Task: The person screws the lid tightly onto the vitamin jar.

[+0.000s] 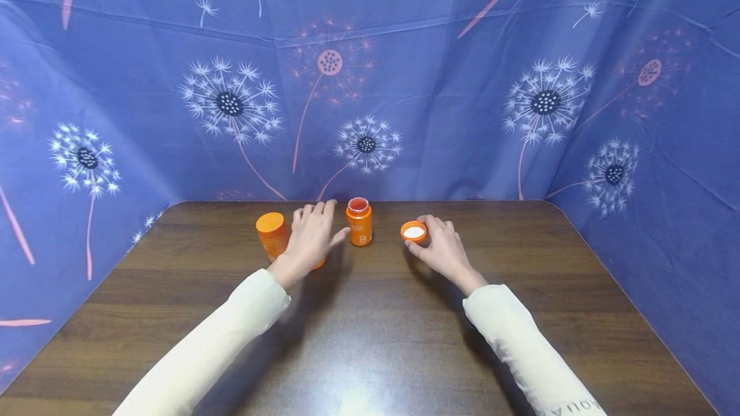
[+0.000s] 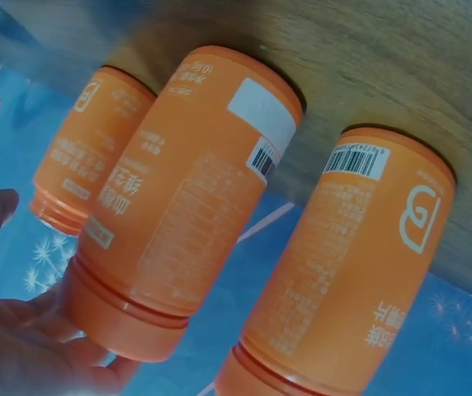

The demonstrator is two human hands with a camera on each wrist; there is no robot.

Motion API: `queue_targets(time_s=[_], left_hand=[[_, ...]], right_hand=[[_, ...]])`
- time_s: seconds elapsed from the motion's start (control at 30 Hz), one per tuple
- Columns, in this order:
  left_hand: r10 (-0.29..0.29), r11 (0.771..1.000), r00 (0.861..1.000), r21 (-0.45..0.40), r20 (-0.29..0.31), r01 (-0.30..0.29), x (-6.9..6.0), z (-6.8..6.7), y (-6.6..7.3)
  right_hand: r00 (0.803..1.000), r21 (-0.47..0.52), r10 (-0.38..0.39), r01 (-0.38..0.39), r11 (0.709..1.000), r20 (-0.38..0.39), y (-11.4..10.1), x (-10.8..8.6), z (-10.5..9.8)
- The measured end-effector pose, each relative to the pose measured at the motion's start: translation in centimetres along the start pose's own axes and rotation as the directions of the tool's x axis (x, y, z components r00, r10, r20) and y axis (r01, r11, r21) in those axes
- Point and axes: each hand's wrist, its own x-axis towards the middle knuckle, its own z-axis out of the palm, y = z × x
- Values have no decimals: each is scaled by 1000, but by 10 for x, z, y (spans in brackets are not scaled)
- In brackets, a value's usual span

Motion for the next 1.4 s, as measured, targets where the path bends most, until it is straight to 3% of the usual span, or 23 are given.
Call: queue_targets(time_s=[0.23,0.53,0.8,1.1,1.4], left_hand=[[17,1000,999,0,35,-17,10,8,2],[59,998,988,-23,144,-56,23,13,4],[88,996,986,-2,145,-89,30,17,6],[104,995,972,-28,209,-100,38,18,11],[88,996,979,-8,185,-88,37,18,11]], right_hand=[[1000,18,-18,18,1000,-10,-6,-3,2],[1000,50,-26,26,998,-2,-11,-5,2],[999,65,-31,32,997,-7,-14,-7,4],[997,43,-67,69,997,-44,-16,-8,7],[996,34,-70,72,997,-50,-16,-8,8]])
